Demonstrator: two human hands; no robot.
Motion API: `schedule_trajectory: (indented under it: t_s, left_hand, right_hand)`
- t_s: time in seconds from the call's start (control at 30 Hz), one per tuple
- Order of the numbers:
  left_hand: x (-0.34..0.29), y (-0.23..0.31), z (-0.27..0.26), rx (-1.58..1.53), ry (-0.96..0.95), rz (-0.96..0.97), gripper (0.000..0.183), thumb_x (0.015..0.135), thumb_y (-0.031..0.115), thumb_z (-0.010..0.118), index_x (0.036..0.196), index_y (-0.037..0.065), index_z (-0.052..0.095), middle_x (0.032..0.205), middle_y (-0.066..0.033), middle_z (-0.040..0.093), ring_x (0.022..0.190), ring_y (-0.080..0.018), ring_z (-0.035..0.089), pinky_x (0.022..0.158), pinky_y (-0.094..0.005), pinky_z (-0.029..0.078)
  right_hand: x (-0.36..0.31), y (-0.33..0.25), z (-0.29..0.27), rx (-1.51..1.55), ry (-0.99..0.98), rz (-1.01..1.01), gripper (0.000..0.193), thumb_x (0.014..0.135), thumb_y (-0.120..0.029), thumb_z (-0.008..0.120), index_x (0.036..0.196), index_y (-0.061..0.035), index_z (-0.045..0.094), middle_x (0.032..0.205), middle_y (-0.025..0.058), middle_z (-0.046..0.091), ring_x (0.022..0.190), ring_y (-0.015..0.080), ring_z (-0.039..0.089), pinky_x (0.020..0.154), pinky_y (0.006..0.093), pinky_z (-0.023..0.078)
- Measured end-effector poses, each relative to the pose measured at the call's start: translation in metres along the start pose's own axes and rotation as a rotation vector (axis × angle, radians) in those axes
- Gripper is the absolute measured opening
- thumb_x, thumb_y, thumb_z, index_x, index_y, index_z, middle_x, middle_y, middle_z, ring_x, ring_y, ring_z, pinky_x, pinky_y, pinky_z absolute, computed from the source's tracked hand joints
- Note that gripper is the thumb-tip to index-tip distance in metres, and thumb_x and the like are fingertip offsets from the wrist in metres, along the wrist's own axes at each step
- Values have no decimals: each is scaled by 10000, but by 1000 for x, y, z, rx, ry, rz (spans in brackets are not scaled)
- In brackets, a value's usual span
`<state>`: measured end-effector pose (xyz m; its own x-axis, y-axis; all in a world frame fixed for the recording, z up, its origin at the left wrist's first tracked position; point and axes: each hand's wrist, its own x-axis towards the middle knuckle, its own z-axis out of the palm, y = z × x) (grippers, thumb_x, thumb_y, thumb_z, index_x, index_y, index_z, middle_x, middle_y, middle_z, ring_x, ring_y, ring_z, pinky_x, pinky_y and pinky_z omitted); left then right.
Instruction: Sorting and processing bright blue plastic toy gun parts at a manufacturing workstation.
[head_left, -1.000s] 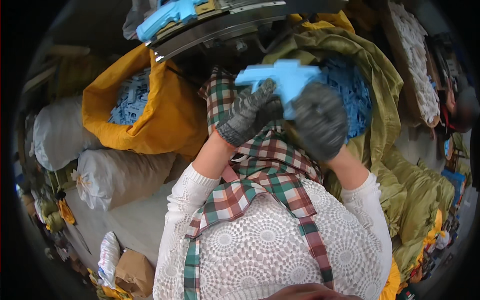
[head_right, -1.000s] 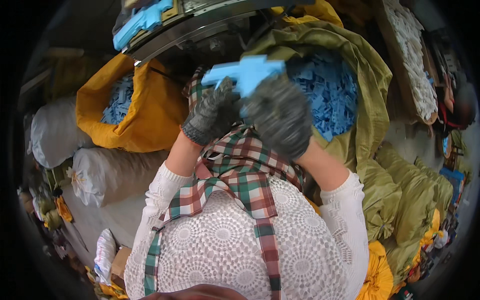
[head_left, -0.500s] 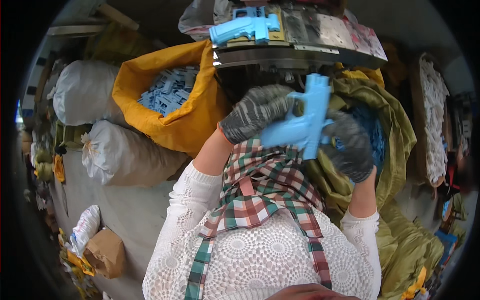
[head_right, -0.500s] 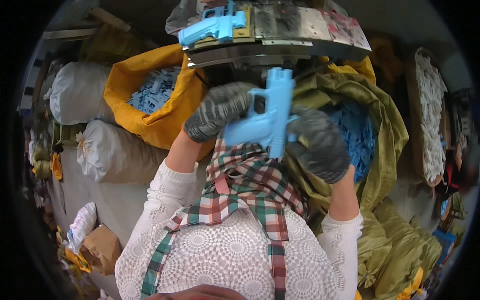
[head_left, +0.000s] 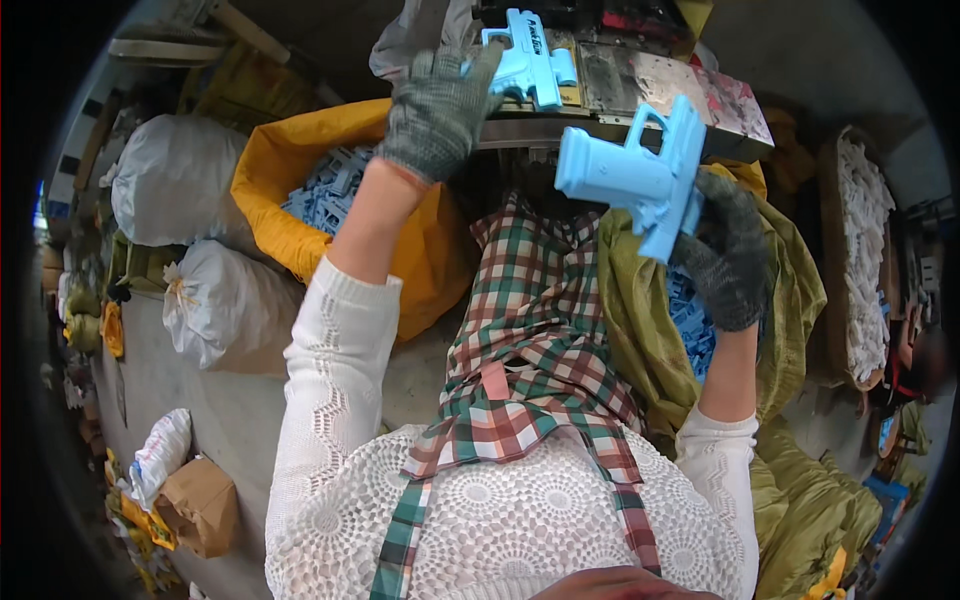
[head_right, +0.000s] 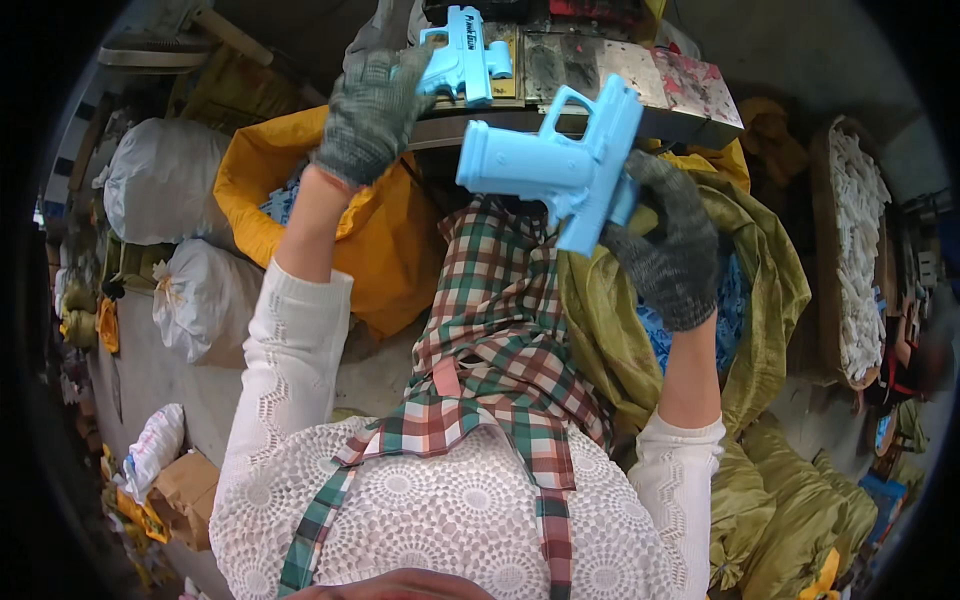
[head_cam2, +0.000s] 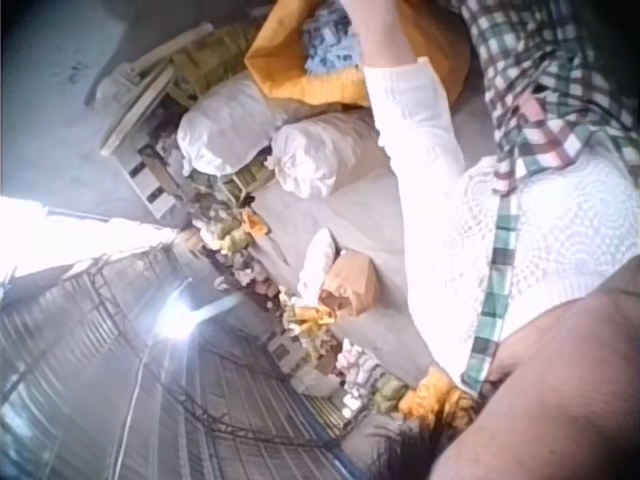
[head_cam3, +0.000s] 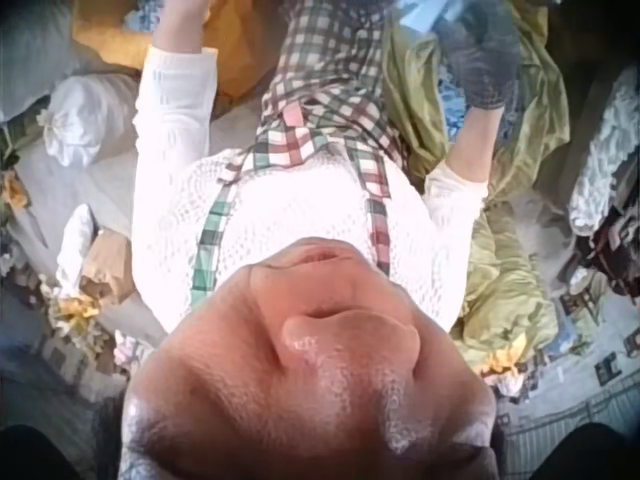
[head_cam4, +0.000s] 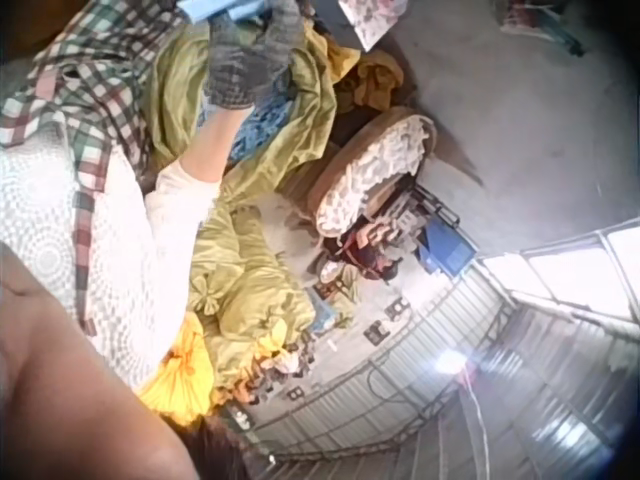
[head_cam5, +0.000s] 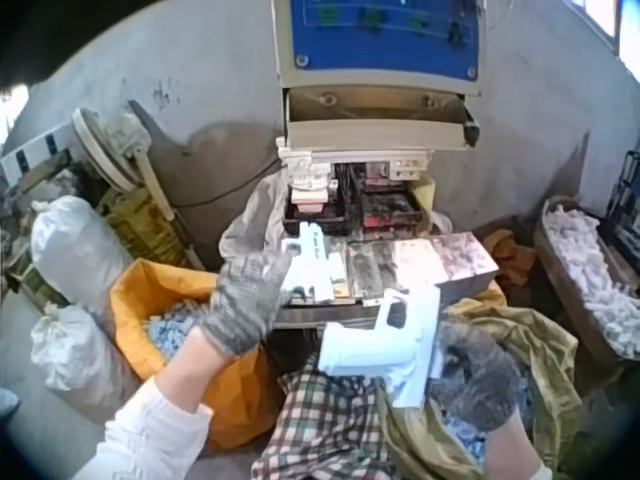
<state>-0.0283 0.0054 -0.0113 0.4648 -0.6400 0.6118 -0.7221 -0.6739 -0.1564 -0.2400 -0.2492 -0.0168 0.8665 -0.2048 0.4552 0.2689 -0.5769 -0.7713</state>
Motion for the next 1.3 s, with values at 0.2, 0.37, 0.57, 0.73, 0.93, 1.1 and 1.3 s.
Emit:
schedule_trajectory:
  t_s: [0.2, 0.37, 0.57, 0.73, 0.93, 1.1, 1.3]
  left_hand:
    - [-106, -27, 5, 393, 209, -69, 428, 822, 285, 687, 1157, 38, 584, 1049, -167, 595, 990, -330, 567, 856, -464, 458]
    - [-172, -78, -29, 390, -135, -554, 724, 796, 324, 705, 1370, -4, 410, 1298, -297, 478, 1190, -430, 472, 1035, -480, 358]
    - [-176, -51, -23, -44, -110, -510, 703, 822, 286, 691, 1380, -22, 395, 1340, -277, 468, 1233, -434, 443, 1054, -490, 338]
    - [-158, -2, 2, -371, -38, -377, 548, 855, 143, 666, 1337, -22, 464, 1296, -225, 540, 1183, -376, 520, 1020, -414, 399]
    - [-139, 70, 25, -1014, -317, -465, 556, 871, 106, 666, 1372, 15, 444, 1274, -161, 580, 1160, -236, 574, 980, -332, 444]
    - [-120, 129, 41, -1256, -541, -420, 596, 872, 120, 662, 1409, 57, 412, 1292, -151, 564, 1182, -223, 551, 978, -333, 445]
    - [-97, 177, 68, -1194, -574, -176, 761, 855, 278, 688, 1425, -43, 300, 1394, -259, 400, 1300, -362, 397, 1087, -400, 327]
  right_hand:
    - [79, 20, 31, -24, -205, -219, 460, 763, -112, 759, 1199, -97, 614, 1186, 113, 625, 1084, 241, 615, 922, 356, 518]
    - [162, 35, 79, -310, -251, -496, 421, 805, -222, 721, 1205, -132, 625, 1234, 125, 603, 1144, 298, 572, 975, 372, 468]
    - [127, 39, 68, -323, -129, -424, 394, 860, -182, 679, 1233, -80, 604, 1245, 118, 609, 1195, 261, 545, 1016, 381, 434]
    - [23, 73, 4, -445, -3, -154, 513, 781, -109, 743, 1260, -45, 573, 1268, 152, 586, 1214, 286, 533, 1023, 383, 422]
    - [-81, 150, -106, -1532, 66, 522, 827, 776, -415, 671, 1473, -152, 313, 1500, 139, 338, 1396, 341, 284, 1128, 515, 210]
    - [-131, 198, -185, -1461, 117, 1080, 773, 818, -303, 603, 1498, -158, 265, 1444, 191, 423, 1349, 350, 388, 1115, 508, 253]
    - [-185, 180, -224, -367, -18, 734, 504, 798, -231, 679, 1236, 2, 592, 1218, 126, 616, 1135, 250, 563, 961, 326, 439]
